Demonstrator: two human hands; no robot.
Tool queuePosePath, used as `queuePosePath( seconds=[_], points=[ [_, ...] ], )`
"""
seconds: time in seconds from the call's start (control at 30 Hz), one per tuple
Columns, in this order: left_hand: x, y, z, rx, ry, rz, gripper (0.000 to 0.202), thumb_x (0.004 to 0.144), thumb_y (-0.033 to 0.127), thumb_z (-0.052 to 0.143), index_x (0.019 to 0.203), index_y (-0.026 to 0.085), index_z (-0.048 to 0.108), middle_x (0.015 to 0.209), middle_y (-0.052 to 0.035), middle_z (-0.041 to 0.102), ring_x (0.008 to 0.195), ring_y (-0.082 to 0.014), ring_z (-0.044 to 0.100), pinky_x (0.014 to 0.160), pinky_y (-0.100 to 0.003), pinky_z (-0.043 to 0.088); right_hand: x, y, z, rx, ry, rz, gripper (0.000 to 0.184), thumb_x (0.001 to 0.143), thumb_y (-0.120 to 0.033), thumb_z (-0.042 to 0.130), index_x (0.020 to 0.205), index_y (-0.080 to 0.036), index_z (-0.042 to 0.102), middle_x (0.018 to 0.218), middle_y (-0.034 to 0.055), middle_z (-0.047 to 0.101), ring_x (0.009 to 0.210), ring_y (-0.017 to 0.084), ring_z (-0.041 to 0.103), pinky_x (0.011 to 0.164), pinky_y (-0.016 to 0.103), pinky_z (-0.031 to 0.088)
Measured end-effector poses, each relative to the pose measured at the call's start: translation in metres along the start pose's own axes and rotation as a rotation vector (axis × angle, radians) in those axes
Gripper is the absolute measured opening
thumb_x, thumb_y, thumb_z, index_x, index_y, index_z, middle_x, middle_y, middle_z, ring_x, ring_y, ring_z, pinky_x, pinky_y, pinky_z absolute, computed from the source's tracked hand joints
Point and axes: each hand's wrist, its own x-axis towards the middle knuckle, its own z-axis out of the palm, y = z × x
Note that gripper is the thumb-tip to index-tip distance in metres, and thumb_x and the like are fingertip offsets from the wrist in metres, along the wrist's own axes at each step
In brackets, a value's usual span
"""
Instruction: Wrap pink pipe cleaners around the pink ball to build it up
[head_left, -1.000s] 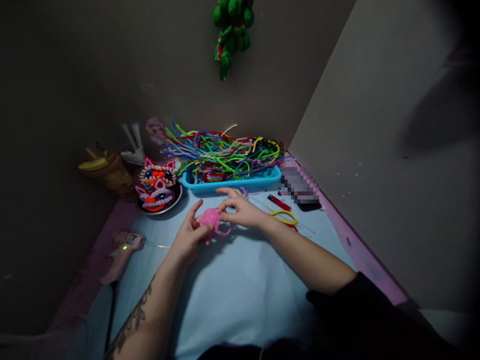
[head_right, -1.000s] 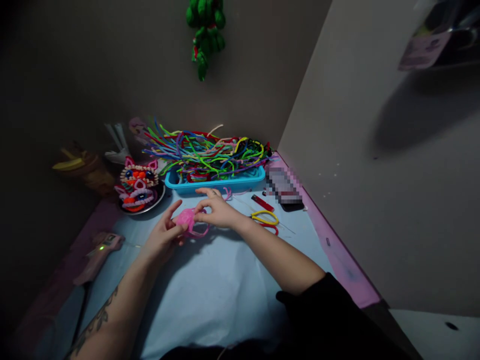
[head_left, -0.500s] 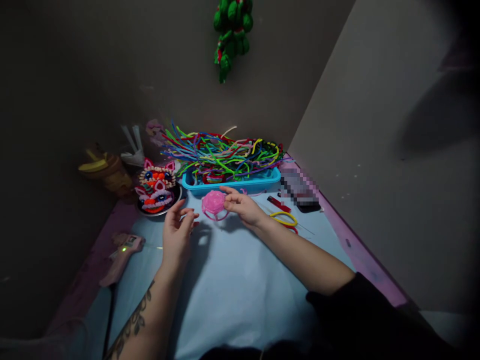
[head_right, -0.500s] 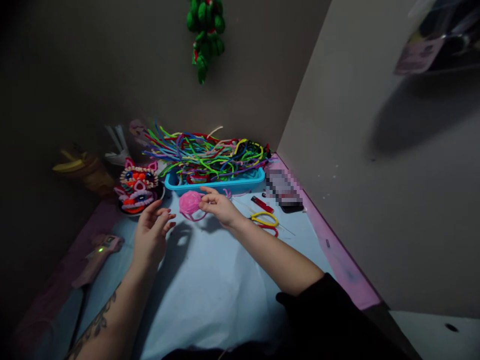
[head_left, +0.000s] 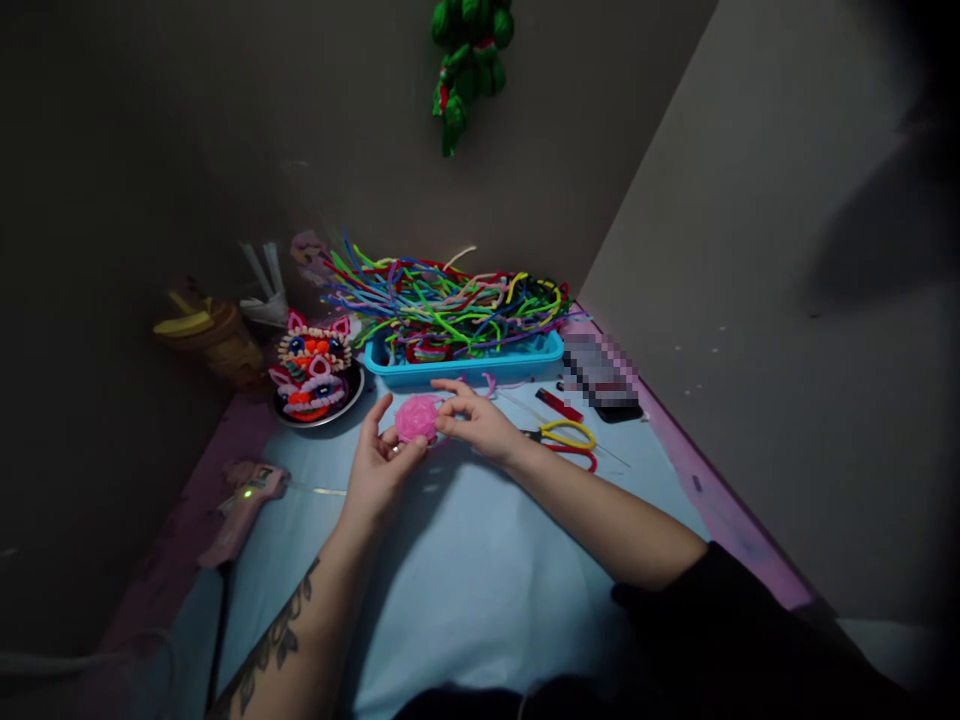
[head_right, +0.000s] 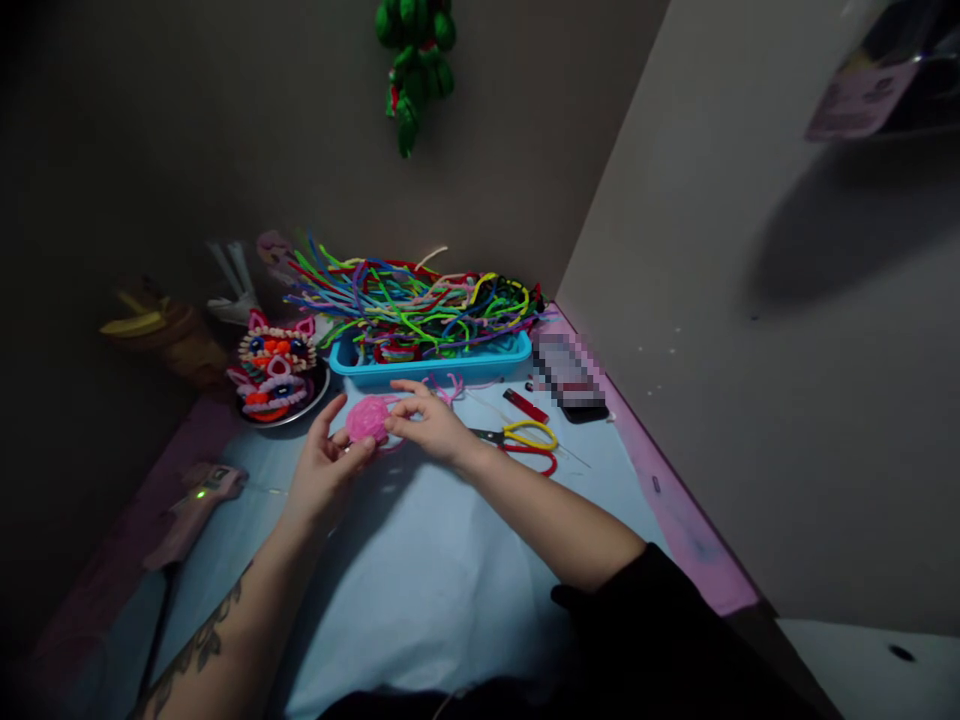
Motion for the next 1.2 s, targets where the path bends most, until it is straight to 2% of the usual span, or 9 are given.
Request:
queuePosePath(
  seconds=[0.13, 0.3, 0.43, 0.53, 0.63, 0.77, 0.9, 1.07, 1.2],
  points=[
    [0.000, 0.000, 0.001, 0.047, -0.004, -0.034, 0.098, 0.057, 0.027, 0.084, 0.139, 0.019, 0.030, 0.092, -0.0085, 0.072, 0.068, -0.0156, 0.068, 0.070, -0.028, 0.053, -0.001, -0.002, -0.001, -0.044, -0.008, -0.010, 0.036, 0.073, -0.052, 0.068, 0.068, -0.016, 0.065, 0.135, 0.0120, 0.046, 0.130, 0.025, 0.041, 0.110, 0.042, 0.025],
    [-0.001, -0.001, 0.001, 0.078, 0.002, -0.030, 0.092, 0.061, 0.027, 0.081, 0.138, 0.017, 0.032, 0.083, -0.0059, 0.072, 0.062, -0.0127, 0.067, 0.067, -0.025, 0.052, -0.002, 0.000, 0.000, -0.118, -0.011, -0.042, 0.031, 0.076, -0.047, 0.067, 0.072, -0.016, 0.066, 0.136, 0.0132, 0.046, 0.130, 0.025, 0.042, 0.110, 0.042, 0.025],
    [0.002, 0.000, 0.000, 0.031, 0.080, -0.029, 0.092, 0.060, 0.026, 0.082, 0.137, 0.015, 0.033, 0.079, -0.0041, 0.071, 0.062, -0.0130, 0.067, 0.070, -0.027, 0.053, 0.001, 0.000, -0.006, -0.164, 0.020, -0.086, 0.025, 0.078, -0.041, 0.066, 0.090, -0.019, 0.067, 0.133, 0.0123, 0.047, 0.128, 0.024, 0.043, 0.104, 0.042, 0.034],
    [0.005, 0.003, -0.002, -0.003, 0.141, -0.014, 0.091, 0.058, 0.024, 0.082, 0.135, 0.014, 0.035, 0.073, -0.0019, 0.069, 0.060, -0.0135, 0.067, 0.070, -0.027, 0.053, 0.005, -0.005, -0.018, -0.224, 0.137, -0.169, 0.023, 0.081, -0.033, 0.063, 0.100, -0.021, 0.065, 0.118, 0.0089, 0.056, 0.116, 0.021, 0.051, 0.093, 0.036, 0.043],
    [0.006, 0.004, -0.003, -0.025, 0.154, -0.006, 0.089, 0.058, 0.023, 0.082, 0.134, 0.013, 0.036, 0.070, -0.0013, 0.068, 0.060, -0.0141, 0.067, 0.069, -0.027, 0.053, 0.006, -0.012, -0.029, -0.374, 0.226, -0.281, 0.015, 0.082, -0.023, 0.060, 0.095, -0.021, 0.067, 0.095, 0.0049, 0.060, 0.096, 0.018, 0.057, 0.086, 0.034, 0.046],
    [0.004, 0.003, -0.003, -0.035, 0.120, -0.028, 0.088, 0.059, 0.021, 0.082, 0.134, 0.013, 0.036, 0.070, -0.0013, 0.069, 0.059, -0.0133, 0.066, 0.070, -0.027, 0.054, 0.005, -0.016, -0.030, -0.625, 0.153, -0.433, 0.016, 0.082, -0.017, 0.059, 0.096, -0.020, 0.067, 0.091, 0.0059, 0.062, 0.092, 0.019, 0.057, 0.086, 0.035, 0.045],
    [0.001, 0.003, 0.000, -0.029, 0.070, -0.046, 0.087, 0.059, 0.022, 0.082, 0.133, 0.014, 0.038, 0.070, -0.0002, 0.068, 0.058, -0.0127, 0.066, 0.070, -0.028, 0.054, 0.003, -0.009, -0.024, -0.784, 0.073, -0.492, 0.016, 0.085, -0.018, 0.055, 0.093, -0.020, 0.068, 0.091, 0.0076, 0.065, 0.089, 0.021, 0.056, 0.082, 0.036, 0.047],
    [0.002, 0.003, 0.000, -0.024, 0.082, -0.043, 0.084, 0.060, 0.022, 0.081, 0.133, 0.014, 0.038, 0.069, 0.0000, 0.068, 0.058, -0.0132, 0.066, 0.071, -0.029, 0.054, 0.000, -0.010, -0.023, -0.707, 0.110, -0.589, 0.018, 0.087, -0.016, 0.050, 0.088, -0.019, 0.068, 0.085, 0.0070, 0.069, 0.085, 0.018, 0.061, 0.079, 0.033, 0.048],
    [0.003, 0.003, 0.000, -0.046, 0.107, -0.053, 0.085, 0.059, 0.020, 0.081, 0.132, 0.013, 0.038, 0.070, -0.0013, 0.069, 0.059, -0.0131, 0.066, 0.069, -0.026, 0.054, -0.006, -0.019, -0.018, -0.540, 0.170, -0.568, 0.016, 0.087, -0.018, 0.052, 0.086, -0.020, 0.068, 0.083, 0.0053, 0.071, 0.082, 0.016, 0.064, 0.078, 0.030, 0.049]
  ],
)
